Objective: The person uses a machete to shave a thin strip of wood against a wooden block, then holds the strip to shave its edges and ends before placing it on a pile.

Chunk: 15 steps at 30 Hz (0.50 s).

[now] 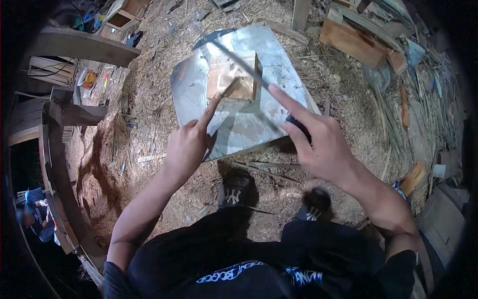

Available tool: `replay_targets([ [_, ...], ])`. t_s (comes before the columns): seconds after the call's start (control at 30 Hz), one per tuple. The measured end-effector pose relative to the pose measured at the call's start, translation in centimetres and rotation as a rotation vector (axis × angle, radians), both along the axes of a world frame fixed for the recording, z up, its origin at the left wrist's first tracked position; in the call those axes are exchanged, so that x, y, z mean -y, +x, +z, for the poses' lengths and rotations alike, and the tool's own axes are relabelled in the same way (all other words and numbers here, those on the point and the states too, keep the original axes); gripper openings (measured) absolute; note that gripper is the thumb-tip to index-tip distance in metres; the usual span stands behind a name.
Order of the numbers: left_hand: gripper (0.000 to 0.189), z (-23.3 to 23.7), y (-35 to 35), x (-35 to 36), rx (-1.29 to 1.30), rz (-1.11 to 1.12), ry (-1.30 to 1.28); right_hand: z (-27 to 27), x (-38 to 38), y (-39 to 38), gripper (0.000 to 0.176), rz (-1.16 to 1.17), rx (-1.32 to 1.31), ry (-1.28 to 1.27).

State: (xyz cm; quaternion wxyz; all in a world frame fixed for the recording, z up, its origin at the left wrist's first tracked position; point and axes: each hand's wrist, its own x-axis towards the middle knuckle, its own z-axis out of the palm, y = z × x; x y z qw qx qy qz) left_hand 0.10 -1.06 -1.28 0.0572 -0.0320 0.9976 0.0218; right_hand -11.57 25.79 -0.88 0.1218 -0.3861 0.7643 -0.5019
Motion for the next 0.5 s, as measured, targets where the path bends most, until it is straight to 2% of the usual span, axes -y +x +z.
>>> replay_targets([
  [0.07,0.1,-0.1,0.0,0.2,-0.025,0.014,0.002,-0.9,-0.1,0.4,0.057,0.004,-0.051,-0.056],
  [0.13,0.1,-0.2,0.3,0.0,-0.018,0.021,-0.016,-0.7,-0.3,0.5,0.057,0.077,-0.041,0.297],
  [0.17,0.1,-0.1,-0.1,0.1,-0.018,0.016,-0.039,-0.1,-0.3,0.2,0.057,0.069,-0.056,0.291],
  [0.23,0.099,0.0,-0.3,0.2,-0.032,0.023,0.005,1.7,-0.3,0.1,0.058,0.053,0.231,0.267],
  [0.4,0.097,0.2,-0.5,0.6,-0.024,0.025,0.062,1.5,-1.0,1.0,0.057,-0.03,0.231,0.178],
  [0.47,0.097,0.5,-0.7,0.2,-0.006,0.046,0.071,0.6,-1.0,1.2,0.056,-0.025,0.035,-0.008],
  [0.5,0.097,0.6,-0.8,0.1,0.017,0.064,0.078,0.2,-0.9,1.3,0.056,-0.026,0.034,-0.007],
])
